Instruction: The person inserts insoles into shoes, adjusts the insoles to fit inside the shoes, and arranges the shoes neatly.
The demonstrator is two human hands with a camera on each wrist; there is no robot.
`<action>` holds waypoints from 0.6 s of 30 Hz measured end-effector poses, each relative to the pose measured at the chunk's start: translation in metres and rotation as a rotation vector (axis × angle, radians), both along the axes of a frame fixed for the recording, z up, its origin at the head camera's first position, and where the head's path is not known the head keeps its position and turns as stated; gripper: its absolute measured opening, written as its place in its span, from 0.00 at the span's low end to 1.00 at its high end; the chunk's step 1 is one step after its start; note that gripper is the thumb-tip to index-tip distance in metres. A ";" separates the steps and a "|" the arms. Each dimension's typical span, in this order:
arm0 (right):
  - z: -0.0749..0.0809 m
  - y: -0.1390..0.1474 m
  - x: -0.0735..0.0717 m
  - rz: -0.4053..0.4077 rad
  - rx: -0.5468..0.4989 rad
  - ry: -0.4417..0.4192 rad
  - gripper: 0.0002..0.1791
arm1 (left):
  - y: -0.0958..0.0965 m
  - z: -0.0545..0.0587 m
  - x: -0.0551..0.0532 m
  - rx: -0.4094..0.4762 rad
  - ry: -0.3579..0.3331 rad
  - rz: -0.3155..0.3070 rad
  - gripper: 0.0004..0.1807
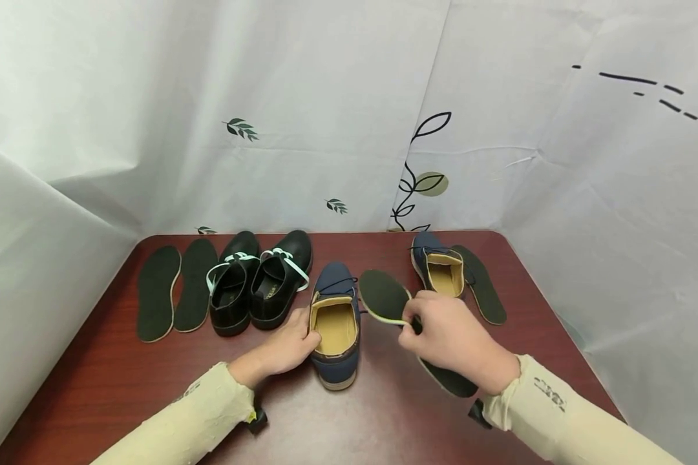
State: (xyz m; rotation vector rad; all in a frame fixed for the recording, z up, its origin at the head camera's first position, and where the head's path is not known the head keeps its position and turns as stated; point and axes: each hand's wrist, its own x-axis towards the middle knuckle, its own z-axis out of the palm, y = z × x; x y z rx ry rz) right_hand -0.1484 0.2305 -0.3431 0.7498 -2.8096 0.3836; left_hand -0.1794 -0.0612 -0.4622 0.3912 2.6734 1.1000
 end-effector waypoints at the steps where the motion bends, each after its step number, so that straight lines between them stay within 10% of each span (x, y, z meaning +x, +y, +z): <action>1: -0.001 -0.004 0.003 0.019 -0.004 -0.012 0.11 | 0.000 -0.001 0.000 0.000 0.002 0.001 0.38; 10: -0.014 -0.034 0.016 0.188 -0.055 -0.089 0.13 | -0.001 0.000 0.001 0.010 0.020 -0.004 0.38; 18: -0.022 -0.050 0.003 0.170 -0.049 -0.302 0.11 | -0.001 -0.002 0.000 -0.006 0.034 -0.007 0.36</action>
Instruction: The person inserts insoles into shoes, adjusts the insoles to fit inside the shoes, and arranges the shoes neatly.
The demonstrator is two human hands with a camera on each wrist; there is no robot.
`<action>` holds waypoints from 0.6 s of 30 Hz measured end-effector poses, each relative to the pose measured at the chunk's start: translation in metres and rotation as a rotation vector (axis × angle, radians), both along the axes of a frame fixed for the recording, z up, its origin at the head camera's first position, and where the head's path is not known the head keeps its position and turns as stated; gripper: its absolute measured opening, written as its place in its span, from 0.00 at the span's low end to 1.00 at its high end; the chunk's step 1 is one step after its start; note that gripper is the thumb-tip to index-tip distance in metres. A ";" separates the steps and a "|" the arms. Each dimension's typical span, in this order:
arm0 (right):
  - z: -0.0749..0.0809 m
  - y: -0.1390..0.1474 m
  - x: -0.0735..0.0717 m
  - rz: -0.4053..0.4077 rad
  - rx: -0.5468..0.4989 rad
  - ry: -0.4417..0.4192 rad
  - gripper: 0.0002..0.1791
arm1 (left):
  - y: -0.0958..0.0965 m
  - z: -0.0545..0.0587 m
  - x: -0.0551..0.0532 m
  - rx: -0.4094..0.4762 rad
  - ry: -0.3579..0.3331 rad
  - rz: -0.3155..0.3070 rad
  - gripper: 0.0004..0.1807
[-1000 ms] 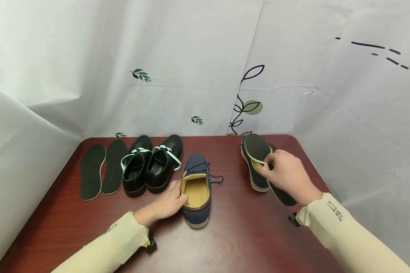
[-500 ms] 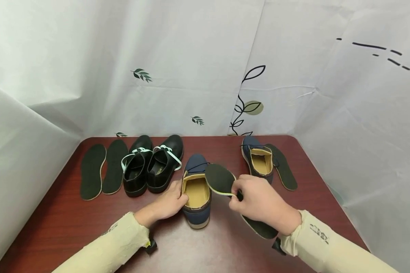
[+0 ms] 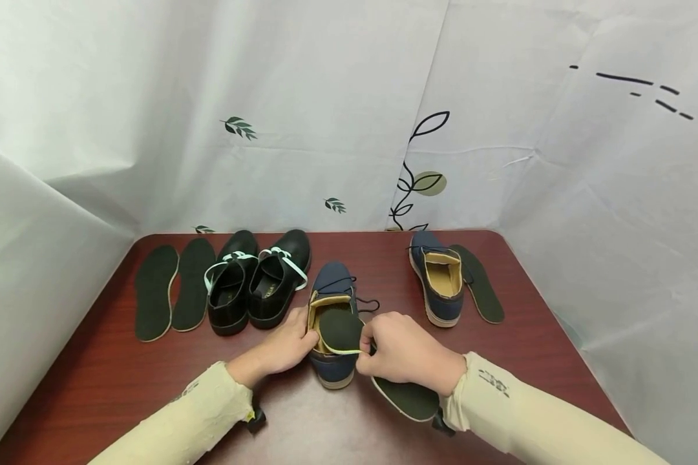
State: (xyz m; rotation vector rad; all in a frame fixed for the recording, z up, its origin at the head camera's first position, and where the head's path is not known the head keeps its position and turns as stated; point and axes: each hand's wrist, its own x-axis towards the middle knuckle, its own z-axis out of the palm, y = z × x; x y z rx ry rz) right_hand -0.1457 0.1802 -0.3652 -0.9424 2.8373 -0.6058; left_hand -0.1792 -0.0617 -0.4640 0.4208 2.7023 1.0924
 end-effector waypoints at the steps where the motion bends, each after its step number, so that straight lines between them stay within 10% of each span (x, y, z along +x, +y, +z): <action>1: -0.001 -0.002 -0.002 -0.005 0.001 -0.029 0.11 | 0.000 0.000 0.000 0.000 -0.004 0.002 0.37; 18: -0.007 -0.026 -0.030 -0.109 -0.034 -0.303 0.11 | -0.001 0.000 0.000 -0.013 0.003 -0.020 0.38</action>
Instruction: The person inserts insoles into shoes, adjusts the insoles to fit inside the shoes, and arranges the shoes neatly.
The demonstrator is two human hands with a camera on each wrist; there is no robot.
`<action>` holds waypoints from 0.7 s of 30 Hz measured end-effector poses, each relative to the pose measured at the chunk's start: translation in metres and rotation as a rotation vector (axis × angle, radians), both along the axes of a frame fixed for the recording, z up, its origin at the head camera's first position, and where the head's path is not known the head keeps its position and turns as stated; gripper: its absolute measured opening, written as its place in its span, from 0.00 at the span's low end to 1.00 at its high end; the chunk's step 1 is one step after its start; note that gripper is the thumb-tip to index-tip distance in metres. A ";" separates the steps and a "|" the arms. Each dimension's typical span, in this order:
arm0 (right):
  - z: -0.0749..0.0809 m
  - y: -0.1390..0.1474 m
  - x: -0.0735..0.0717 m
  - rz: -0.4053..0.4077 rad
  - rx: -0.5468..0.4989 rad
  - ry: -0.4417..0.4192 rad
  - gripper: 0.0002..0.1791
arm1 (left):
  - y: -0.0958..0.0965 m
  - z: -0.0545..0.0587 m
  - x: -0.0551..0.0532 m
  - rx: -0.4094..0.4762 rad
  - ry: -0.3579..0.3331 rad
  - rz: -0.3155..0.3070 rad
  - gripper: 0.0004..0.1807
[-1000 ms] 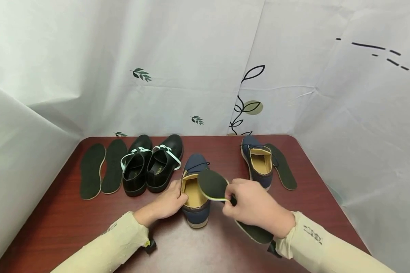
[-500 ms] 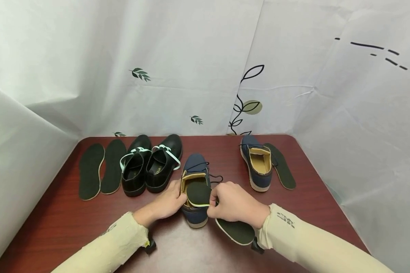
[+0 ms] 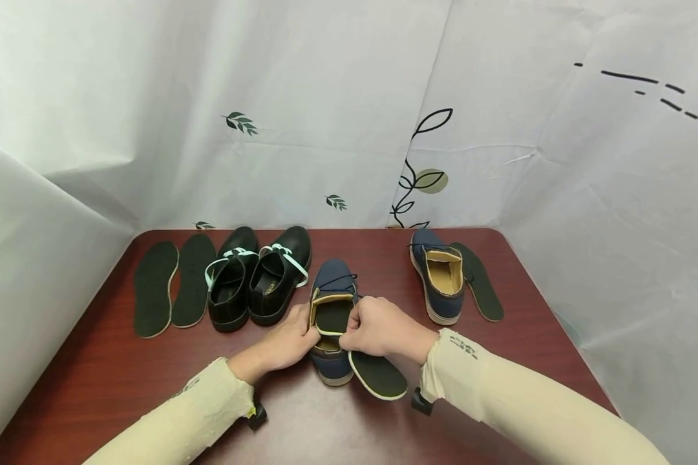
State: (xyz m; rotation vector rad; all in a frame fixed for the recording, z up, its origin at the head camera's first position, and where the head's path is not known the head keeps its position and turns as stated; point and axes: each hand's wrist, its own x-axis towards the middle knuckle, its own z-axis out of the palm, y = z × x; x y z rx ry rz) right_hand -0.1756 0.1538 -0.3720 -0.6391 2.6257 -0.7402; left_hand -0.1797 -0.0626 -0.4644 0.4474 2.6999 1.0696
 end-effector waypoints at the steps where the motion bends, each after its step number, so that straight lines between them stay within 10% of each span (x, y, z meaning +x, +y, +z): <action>1: -0.001 -0.002 -0.001 -0.004 0.006 0.010 0.11 | 0.000 0.001 0.000 0.003 -0.004 0.001 0.38; 11: -0.016 -0.017 -0.001 -0.027 0.082 0.107 0.11 | 0.002 -0.001 -0.001 0.009 -0.040 0.018 0.38; 21: 0.001 -0.017 0.023 0.082 0.420 0.302 0.23 | 0.000 0.001 0.000 -0.003 -0.026 0.017 0.38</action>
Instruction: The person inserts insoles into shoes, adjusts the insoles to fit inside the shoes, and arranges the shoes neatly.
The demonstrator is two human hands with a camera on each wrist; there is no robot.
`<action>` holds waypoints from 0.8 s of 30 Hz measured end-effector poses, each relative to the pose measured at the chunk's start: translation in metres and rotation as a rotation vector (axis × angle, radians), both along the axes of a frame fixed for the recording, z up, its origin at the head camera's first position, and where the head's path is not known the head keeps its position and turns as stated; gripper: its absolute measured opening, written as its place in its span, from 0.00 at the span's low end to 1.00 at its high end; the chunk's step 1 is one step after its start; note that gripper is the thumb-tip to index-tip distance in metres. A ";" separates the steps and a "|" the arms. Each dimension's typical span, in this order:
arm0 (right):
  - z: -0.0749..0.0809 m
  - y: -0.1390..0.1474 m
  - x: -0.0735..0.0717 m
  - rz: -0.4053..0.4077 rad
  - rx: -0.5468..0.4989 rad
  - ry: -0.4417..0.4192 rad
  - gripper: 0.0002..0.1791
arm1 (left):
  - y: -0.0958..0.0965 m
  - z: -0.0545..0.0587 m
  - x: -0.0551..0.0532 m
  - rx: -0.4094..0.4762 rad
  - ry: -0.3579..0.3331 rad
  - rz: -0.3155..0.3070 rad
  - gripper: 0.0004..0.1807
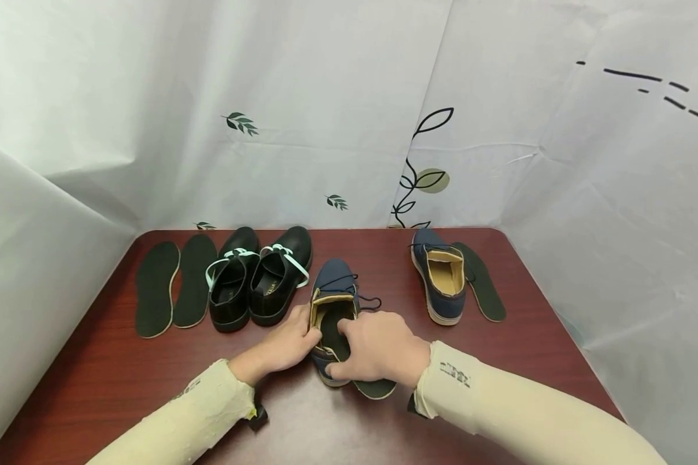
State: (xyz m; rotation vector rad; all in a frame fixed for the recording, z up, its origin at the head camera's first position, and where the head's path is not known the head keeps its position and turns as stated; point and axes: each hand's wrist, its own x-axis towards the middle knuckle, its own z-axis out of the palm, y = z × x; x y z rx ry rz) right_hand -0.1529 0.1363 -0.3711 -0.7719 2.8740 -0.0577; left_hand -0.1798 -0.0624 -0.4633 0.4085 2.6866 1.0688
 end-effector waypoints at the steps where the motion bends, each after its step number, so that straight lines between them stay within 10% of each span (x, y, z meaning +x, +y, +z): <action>1: 0.001 0.001 0.003 0.006 0.019 0.019 0.23 | 0.000 0.000 0.000 -0.001 0.002 -0.001 0.37; 15: -0.003 -0.003 -0.002 0.064 -0.133 0.059 0.17 | 0.001 0.001 0.001 -0.009 -0.011 0.003 0.38; 24: -0.017 -0.013 -0.014 -0.054 -0.151 0.058 0.17 | 0.002 0.000 0.001 -0.041 0.016 0.001 0.37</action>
